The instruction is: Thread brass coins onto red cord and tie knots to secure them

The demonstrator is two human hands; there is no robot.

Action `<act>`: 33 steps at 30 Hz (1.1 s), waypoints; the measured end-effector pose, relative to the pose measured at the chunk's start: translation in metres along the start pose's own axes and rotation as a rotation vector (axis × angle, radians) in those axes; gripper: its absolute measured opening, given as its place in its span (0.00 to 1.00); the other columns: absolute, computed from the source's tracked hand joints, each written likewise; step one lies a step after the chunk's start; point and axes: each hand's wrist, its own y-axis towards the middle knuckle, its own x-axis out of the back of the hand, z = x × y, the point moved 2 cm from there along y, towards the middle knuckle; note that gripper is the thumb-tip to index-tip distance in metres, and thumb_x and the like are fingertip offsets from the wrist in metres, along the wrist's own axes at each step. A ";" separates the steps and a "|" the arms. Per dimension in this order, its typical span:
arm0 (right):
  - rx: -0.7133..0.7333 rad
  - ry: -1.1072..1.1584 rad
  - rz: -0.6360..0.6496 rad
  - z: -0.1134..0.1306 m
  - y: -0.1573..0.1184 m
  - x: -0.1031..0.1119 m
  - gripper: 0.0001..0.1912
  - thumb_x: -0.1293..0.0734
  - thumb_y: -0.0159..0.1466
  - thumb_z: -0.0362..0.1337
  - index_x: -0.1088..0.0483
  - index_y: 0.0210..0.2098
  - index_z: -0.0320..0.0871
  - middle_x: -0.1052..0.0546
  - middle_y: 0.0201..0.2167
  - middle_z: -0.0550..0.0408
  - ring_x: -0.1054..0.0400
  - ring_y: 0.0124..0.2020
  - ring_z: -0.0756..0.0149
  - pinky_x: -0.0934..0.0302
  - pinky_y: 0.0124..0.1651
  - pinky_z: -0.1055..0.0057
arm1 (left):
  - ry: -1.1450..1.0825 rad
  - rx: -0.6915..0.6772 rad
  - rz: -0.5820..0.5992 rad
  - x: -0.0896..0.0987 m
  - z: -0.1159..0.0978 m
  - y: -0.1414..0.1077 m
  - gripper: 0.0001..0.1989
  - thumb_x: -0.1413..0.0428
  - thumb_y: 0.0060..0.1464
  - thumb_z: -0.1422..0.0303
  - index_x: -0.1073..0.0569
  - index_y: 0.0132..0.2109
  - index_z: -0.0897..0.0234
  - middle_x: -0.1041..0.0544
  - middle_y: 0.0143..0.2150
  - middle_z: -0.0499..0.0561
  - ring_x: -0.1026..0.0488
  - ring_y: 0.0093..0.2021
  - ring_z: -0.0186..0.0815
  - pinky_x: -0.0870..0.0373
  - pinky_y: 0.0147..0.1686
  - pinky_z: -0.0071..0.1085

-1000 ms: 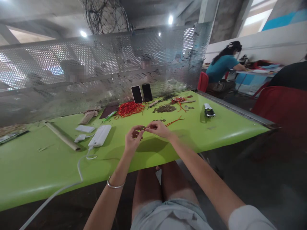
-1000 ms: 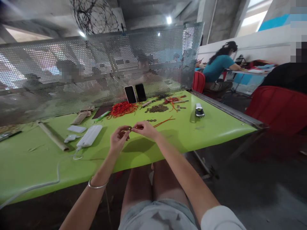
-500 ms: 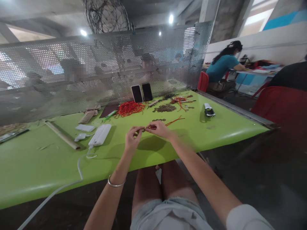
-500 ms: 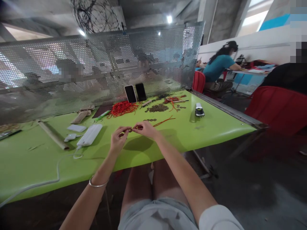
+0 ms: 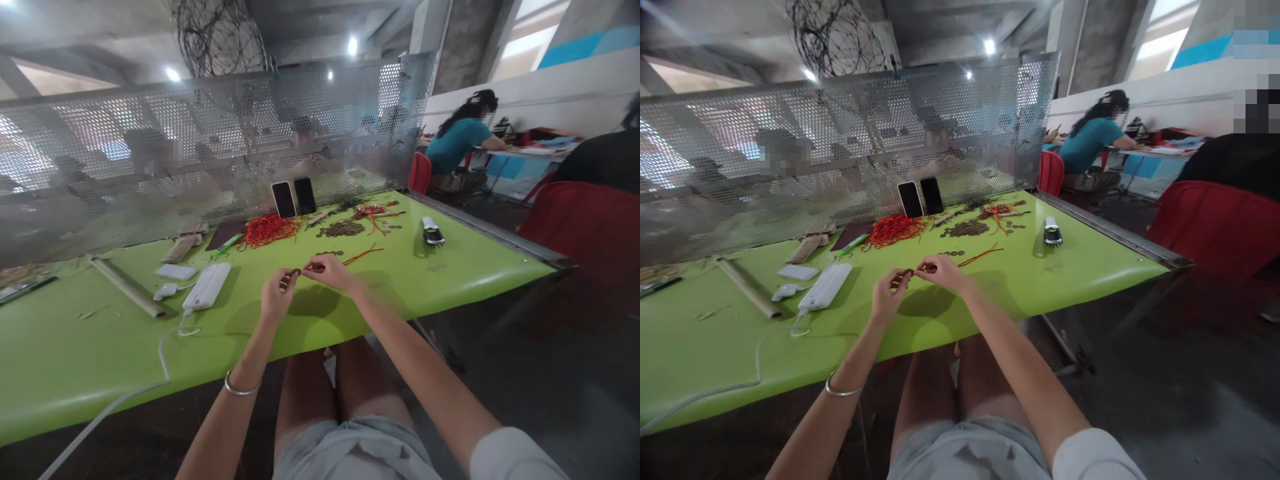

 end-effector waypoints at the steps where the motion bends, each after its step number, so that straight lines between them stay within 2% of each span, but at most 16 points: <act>1: 0.003 -0.005 -0.004 0.000 0.000 0.000 0.23 0.37 0.58 0.52 0.28 0.32 0.36 0.29 0.22 0.54 0.42 0.21 0.73 0.52 0.23 0.76 | 0.004 -0.003 -0.008 0.000 0.000 0.000 0.08 0.46 0.52 0.65 0.25 0.35 0.63 0.25 0.28 0.50 0.30 0.25 0.31 0.32 0.25 0.26; 10: 0.016 -0.020 0.002 0.002 0.001 -0.001 0.22 0.38 0.59 0.52 0.29 0.32 0.36 0.30 0.22 0.55 0.42 0.21 0.73 0.52 0.23 0.76 | 0.001 0.002 -0.049 0.002 -0.004 0.000 0.07 0.47 0.53 0.65 0.26 0.34 0.63 0.27 0.26 0.49 0.33 0.24 0.30 0.35 0.23 0.25; 16: 0.014 -0.037 -0.002 0.004 -0.001 0.001 0.22 0.37 0.59 0.51 0.29 0.32 0.36 0.30 0.21 0.55 0.43 0.20 0.74 0.52 0.22 0.76 | -0.053 0.061 -0.045 0.003 -0.001 0.000 0.10 0.46 0.52 0.62 0.26 0.35 0.64 0.26 0.26 0.50 0.31 0.23 0.31 0.33 0.23 0.26; 21: 0.011 -0.060 -0.010 0.004 -0.002 0.003 0.21 0.37 0.59 0.50 0.28 0.33 0.36 0.28 0.23 0.53 0.41 0.21 0.72 0.50 0.23 0.76 | -0.101 0.135 -0.032 0.005 0.002 0.000 0.15 0.43 0.48 0.59 0.24 0.40 0.63 0.22 0.32 0.53 0.29 0.24 0.31 0.31 0.22 0.26; 26: 0.015 -0.097 0.005 0.005 0.000 0.000 0.20 0.36 0.59 0.49 0.27 0.32 0.36 0.26 0.25 0.51 0.36 0.24 0.71 0.46 0.26 0.76 | -0.111 0.190 -0.025 0.003 0.005 0.002 0.13 0.40 0.43 0.59 0.22 0.34 0.63 0.22 0.27 0.52 0.28 0.23 0.32 0.30 0.24 0.27; 33: 0.034 -0.184 0.019 0.000 0.002 -0.003 0.21 0.39 0.62 0.49 0.27 0.35 0.35 0.26 0.23 0.52 0.38 0.21 0.72 0.46 0.26 0.75 | -0.155 0.229 -0.072 0.007 0.007 0.001 0.12 0.39 0.42 0.61 0.22 0.33 0.64 0.21 0.28 0.52 0.27 0.25 0.32 0.30 0.25 0.27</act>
